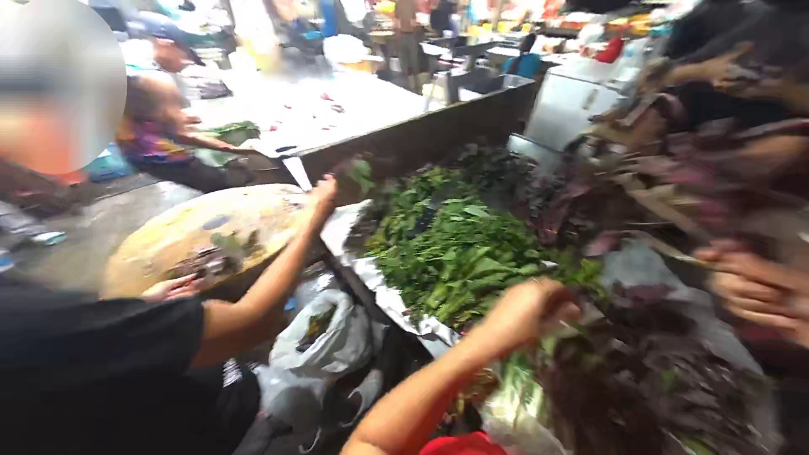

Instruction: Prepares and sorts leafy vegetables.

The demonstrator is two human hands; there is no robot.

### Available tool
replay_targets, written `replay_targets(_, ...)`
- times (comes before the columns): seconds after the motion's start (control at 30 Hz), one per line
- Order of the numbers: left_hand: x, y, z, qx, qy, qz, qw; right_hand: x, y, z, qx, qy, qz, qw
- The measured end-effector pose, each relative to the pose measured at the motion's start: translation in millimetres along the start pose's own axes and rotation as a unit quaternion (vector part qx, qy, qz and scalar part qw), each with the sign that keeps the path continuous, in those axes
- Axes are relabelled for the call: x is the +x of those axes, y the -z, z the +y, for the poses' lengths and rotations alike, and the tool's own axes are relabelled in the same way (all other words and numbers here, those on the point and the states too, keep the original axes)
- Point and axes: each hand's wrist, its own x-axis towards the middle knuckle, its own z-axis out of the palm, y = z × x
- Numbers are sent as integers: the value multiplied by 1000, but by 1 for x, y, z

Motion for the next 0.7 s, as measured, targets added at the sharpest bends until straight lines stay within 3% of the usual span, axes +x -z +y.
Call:
replay_targets(0.07, 14, 30, 4, -7, -79, 56, 995, 4, -9, 21, -34, -55, -37, 997)
replay_targets(0.13, 37, 36, 2, -24, -160, 45, 986, 9, -13, 38, -57, -116, -108, 986)
replay_targets(0.2, 64, 27, 0, -54, -206, -44, 976, 15, -18, 49, -79, -150, -155, 973)
replay_targets(0.27, 87, 7, -8, -113, -197, -177, 958, 15, -20, 50, -105, -152, -194, 964)
replay_targets(0.37, 104, -18, -13, -195, -151, -319, 915, 10, -15, 34, -164, -107, -219, 956)
replay_targets(0.47, 124, -6, 10, -198, -165, -399, 880, -7, -14, -21, -282, -75, -189, 937)
replay_targets(0.53, 136, 8, 27, -223, -188, -411, 864, -7, -2, -45, -318, -40, -183, 929)
replay_targets(0.6, 140, 12, 36, -286, -201, -386, 854, -3, 20, -51, -293, 50, -205, 933)
replay_targets(0.7, 124, -8, 27, -400, -136, -346, 838, 0, 27, -40, -228, 84, -169, 955)
